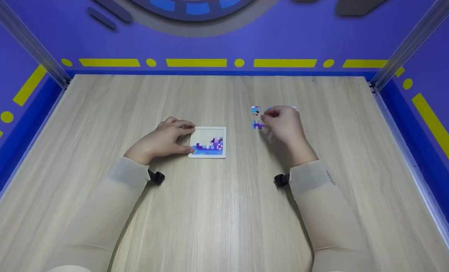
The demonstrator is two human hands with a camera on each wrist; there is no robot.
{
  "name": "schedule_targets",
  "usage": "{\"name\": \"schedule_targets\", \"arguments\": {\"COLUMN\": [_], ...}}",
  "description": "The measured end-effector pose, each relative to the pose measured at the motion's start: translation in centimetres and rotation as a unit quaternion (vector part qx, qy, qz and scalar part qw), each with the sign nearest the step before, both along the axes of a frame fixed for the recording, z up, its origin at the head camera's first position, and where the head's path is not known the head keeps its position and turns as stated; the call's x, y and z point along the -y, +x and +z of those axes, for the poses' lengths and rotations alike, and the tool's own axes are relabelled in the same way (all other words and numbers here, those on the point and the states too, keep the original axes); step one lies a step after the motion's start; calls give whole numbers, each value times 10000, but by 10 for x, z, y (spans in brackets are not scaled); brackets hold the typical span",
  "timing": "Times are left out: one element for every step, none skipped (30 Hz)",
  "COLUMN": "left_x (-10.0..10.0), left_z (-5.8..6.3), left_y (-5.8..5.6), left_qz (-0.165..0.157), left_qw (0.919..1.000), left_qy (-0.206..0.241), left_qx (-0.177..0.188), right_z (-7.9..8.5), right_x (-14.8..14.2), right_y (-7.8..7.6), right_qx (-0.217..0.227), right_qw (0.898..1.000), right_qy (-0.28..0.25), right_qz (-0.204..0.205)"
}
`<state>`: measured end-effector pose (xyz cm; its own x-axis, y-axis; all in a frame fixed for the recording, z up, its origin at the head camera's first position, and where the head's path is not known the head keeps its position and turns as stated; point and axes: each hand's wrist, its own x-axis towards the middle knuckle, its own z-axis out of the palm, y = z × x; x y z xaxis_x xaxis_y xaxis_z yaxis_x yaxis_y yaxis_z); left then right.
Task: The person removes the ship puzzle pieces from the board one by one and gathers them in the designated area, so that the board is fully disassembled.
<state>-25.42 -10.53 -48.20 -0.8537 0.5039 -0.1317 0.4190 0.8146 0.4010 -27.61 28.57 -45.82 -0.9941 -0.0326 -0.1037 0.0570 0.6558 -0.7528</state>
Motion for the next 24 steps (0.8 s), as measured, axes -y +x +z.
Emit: {"name": "schedule_targets", "arguments": {"left_x": [0,1,1,2,2,3,3,3,2,2,1,1,1,1,1,1,2,2,2,2,2,2,1,1], "left_z": [0,0,1,1,1,1,1,1,1,1,0,0,0,0,0,-1,-1,-1,-2,-2,-2,-3,-3,-3], "left_y": [0,1,1,1,1,1,1,1,0,0,0,0,0,0,0,0,0,0,0,0,1,1,1,2], "left_qz": [-2,3,9,17,26,30,24,17,-1,-22,-45,-65,-74,-86,-95,-101,-100,-97,-92,-87,-80,-75,-68,-60], "left_qw": [10000,10000,10000,10000,10000,10000,10000,10000,10000,10000,10000,10000,10000,9999,9999,9999,9999,9999,9999,9999,9999,9999,9999,9999], "left_qy": [-3,4,7,12,21,24,28,29,24,28,25,21,13,13,23,30,29,34,43,54,58,60,66,69], "left_qx": [-4,-6,-20,-32,-46,-59,-71,-77,-82,-77,-69,-61,-60,-57,-62,-70,-81,-93,-100,-104,-106,-91,-69,-41], "right_z": [2,4,5,7,8,9,10,12,13,15,17,19,22,24,26,28,30,32,33,33,33,32,31,30], "right_x": [3,7,11,15,18,22,25,29,32,35,38,41,44,49,53,57,62,66,70,73,76,79,81,83], "right_y": [1,3,4,5,5,7,8,9,10,11,13,14,15,15,15,15,16,15,15,15,16,16,16,17], "right_qx": [5,-6,-16,-40,-72,-119,-176,-226,-255,-270,-281,-301,-306,-307,-309,-324,-352,-383,-404,-429,-440,-436,-427,-407], "right_qw": [10000,10000,9999,9998,9997,9994,9992,9988,9985,9982,9980,9977,9976,9974,9973,9973,9972,9969,9967,9964,9960,9957,9953,9949], "right_qy": [-34,-84,-124,-165,-191,-234,-245,-268,-263,-277,-266,-261,-220,-211,-186,-165,-140,-138,-157,-212,-256,-307,-379,-431], "right_qz": [19,49,82,124,167,219,270,340,395,450,496,544,586,619,632,642,652,669,684,702,730,751,782,811]}}
